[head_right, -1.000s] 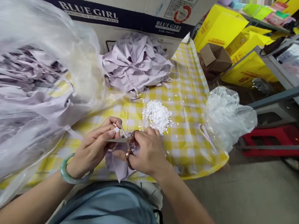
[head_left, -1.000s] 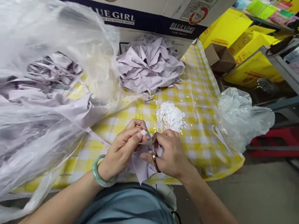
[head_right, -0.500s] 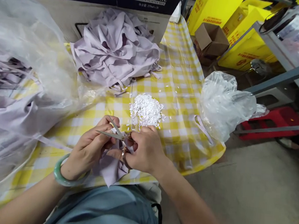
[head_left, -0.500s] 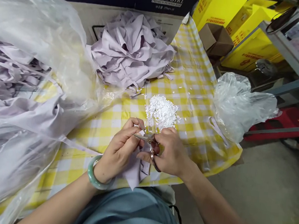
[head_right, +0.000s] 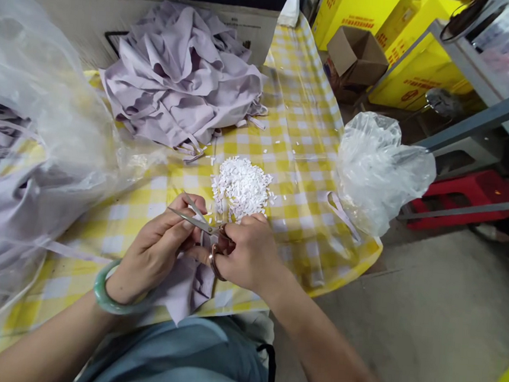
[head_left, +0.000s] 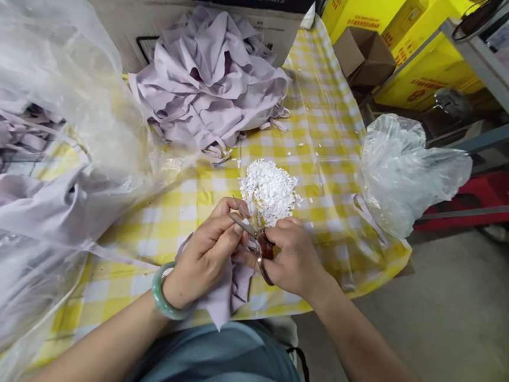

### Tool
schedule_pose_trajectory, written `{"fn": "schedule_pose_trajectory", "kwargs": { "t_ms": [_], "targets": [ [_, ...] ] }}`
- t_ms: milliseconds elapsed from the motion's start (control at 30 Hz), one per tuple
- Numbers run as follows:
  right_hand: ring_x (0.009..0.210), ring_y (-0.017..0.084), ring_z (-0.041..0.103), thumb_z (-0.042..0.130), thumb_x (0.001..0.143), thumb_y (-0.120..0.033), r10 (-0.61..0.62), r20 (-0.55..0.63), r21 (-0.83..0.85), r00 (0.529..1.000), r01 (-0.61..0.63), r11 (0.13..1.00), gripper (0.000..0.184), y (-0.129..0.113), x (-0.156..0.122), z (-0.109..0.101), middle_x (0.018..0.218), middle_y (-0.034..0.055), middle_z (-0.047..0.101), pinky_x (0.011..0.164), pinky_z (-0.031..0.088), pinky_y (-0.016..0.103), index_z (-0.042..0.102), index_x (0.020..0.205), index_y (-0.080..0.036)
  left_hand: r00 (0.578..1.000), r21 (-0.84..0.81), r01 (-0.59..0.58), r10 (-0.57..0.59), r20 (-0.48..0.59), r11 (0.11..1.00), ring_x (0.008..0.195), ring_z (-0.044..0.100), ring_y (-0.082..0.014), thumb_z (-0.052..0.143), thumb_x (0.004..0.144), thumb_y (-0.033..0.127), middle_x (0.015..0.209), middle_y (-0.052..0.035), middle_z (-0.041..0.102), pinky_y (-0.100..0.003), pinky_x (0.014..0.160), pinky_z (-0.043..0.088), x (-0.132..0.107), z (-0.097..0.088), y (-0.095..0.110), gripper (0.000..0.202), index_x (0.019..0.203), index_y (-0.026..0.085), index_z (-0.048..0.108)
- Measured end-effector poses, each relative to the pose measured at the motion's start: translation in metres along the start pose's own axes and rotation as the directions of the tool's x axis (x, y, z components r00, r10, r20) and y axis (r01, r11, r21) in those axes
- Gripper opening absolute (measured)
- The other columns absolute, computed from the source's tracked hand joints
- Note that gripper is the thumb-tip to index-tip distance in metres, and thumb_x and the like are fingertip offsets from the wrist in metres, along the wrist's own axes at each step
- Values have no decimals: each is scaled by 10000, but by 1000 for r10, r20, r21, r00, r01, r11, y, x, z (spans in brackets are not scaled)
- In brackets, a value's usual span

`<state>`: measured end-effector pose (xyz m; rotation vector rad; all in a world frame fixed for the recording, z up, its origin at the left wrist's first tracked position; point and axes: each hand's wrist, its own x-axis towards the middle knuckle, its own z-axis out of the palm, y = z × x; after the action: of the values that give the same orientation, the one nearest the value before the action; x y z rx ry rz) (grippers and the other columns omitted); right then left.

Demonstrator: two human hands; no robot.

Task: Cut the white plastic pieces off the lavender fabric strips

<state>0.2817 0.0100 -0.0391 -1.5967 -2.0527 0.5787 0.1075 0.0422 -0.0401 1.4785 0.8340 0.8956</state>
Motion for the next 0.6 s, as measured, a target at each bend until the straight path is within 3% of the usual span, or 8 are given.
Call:
{"fn": "schedule_pose_trajectory", "kwargs": {
  "t_ms": [333, 467, 533, 600],
  "targets": [
    [503, 109, 419, 693, 820, -458, 222, -25, -7, 975, -223, 975, 525, 22, -7, -5, 464, -13, 500, 581, 310, 274, 419, 461, -189, 993, 54, -40, 33, 114, 998, 916, 494, -181, 396, 999, 235, 949, -66, 511, -308, 851, 439, 30, 13, -2, 343, 700, 168, 550],
    [475, 117, 477, 726, 775, -509, 394, 11, 268, 919, -382, 884, 460, 21, -8, -7, 472, -15, 541, 493, 335, 252, 542, 503, -187, 993, 59, -19, 12, 121, 998, 989, 520, -194, 405, 991, 235, 967, -72, 517, -323, 903, 438, 32, 6, 4, 329, 710, 164, 562],
    [581, 151, 596, 769, 734, -501, 368, 10, 479, 930, -328, 814, 346, 11, -3, -6, 617, 6, 655, 546, 446, 255, 647, 659, -186, 987, 79, -44, 32, 155, 996, 1019, 533, -202, 403, 990, 233, 947, -76, 536, -329, 924, 438, 34, -3, 17, 353, 679, 163, 556],
    [721, 182, 668, 840, 653, -461, 292, -4, 666, 957, -215, 714, 355, -6, 7, -1, 789, 16, 709, 658, 536, 288, 664, 821, -203, 967, 90, -92, 68, 246, 992, 993, 559, -202, 411, 989, 244, 935, -79, 576, -334, 916, 452, 36, -17, 35, 364, 677, 160, 579]
  ]
}}
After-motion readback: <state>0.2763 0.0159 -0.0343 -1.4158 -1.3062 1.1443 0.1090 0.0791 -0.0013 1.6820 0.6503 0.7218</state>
